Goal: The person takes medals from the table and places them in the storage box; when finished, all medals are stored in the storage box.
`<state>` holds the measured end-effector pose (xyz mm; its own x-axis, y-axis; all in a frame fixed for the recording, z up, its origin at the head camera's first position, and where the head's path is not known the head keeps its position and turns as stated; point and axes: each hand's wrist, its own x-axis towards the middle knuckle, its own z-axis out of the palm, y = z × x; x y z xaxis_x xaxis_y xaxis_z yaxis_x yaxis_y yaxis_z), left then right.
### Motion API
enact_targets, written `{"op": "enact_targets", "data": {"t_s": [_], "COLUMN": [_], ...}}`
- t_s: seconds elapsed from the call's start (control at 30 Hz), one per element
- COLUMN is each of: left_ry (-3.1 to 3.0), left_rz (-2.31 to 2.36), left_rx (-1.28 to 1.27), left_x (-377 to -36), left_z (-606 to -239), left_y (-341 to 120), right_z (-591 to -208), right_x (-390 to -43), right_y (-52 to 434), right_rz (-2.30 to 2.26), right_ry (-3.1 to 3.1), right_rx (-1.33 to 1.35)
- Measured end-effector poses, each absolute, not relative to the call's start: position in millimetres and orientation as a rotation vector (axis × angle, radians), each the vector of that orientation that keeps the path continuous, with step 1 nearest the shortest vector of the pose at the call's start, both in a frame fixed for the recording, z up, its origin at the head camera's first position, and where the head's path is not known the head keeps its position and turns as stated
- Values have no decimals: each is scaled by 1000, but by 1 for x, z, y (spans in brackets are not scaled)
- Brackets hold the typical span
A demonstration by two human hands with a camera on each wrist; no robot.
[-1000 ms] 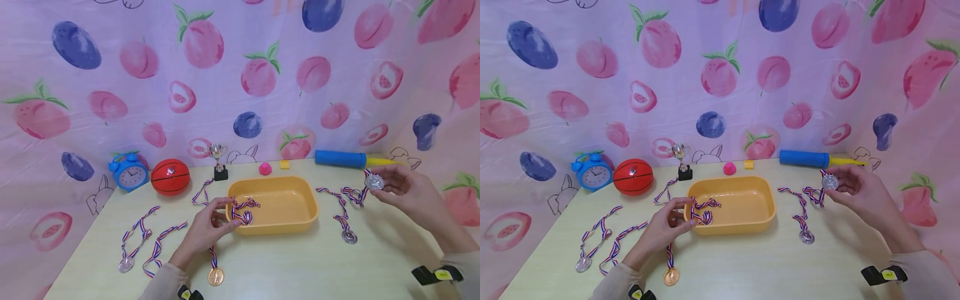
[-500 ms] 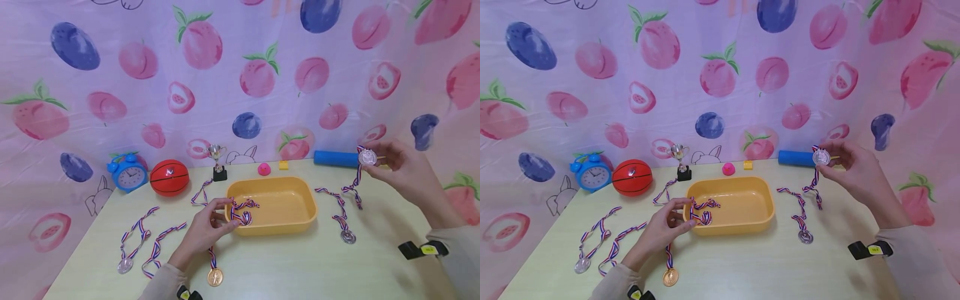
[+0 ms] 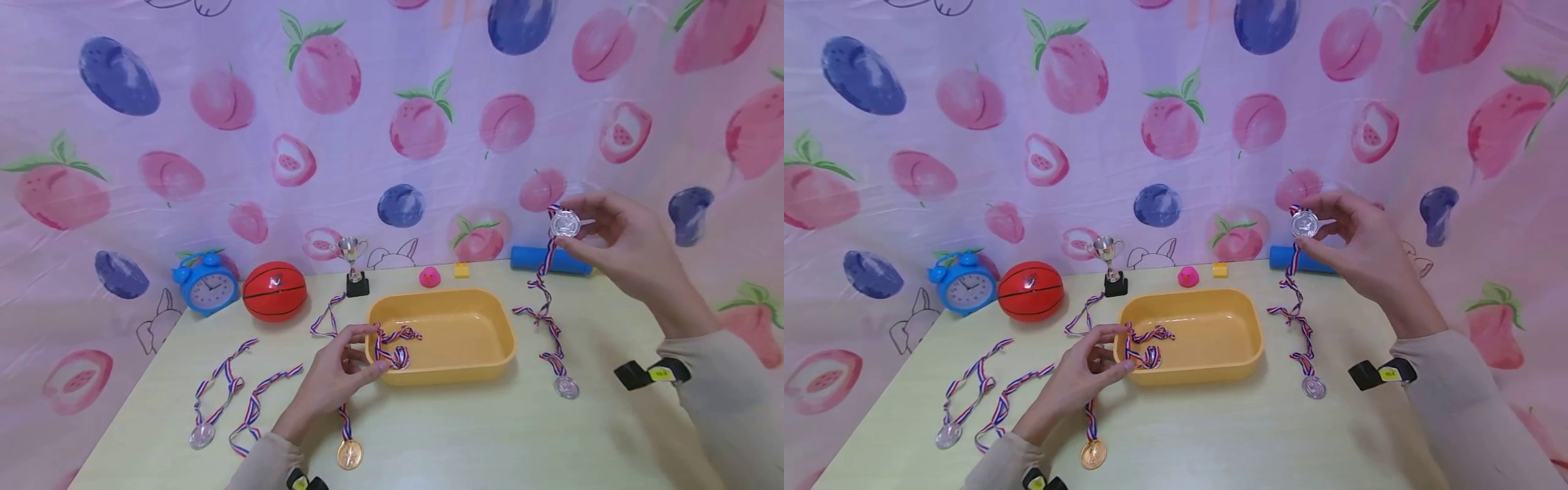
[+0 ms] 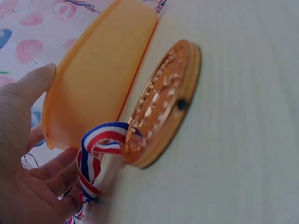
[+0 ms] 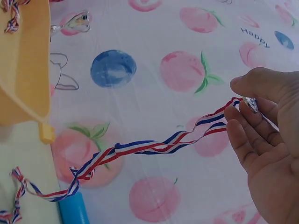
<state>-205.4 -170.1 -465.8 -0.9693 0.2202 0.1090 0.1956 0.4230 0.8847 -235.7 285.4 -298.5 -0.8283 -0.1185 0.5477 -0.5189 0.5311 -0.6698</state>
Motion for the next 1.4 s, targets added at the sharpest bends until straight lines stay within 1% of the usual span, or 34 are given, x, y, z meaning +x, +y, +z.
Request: {"op": "enact_targets", "data": {"t_s": [0.4, 0.9, 1.1, 1.4], "left_ry": [2610, 2604, 2608, 2610], "left_rz": [1635, 1642, 1642, 1639], "left_rx": [383, 371, 378, 375], "left_x": [-206, -205, -205, -204], "left_z": [-465, -465, -464, -463], "left_y": [-169, -170, -171, -169], "right_z": [-268, -255, -264, -302], "right_x": [-245, -254, -260, -267], "right_y": [239, 191, 169, 139], "right_rz": [1290, 1363, 1487, 1488], "right_ry": [-2192, -2130, -2100, -2218], "right_rx": [743, 916, 990, 1002]}}
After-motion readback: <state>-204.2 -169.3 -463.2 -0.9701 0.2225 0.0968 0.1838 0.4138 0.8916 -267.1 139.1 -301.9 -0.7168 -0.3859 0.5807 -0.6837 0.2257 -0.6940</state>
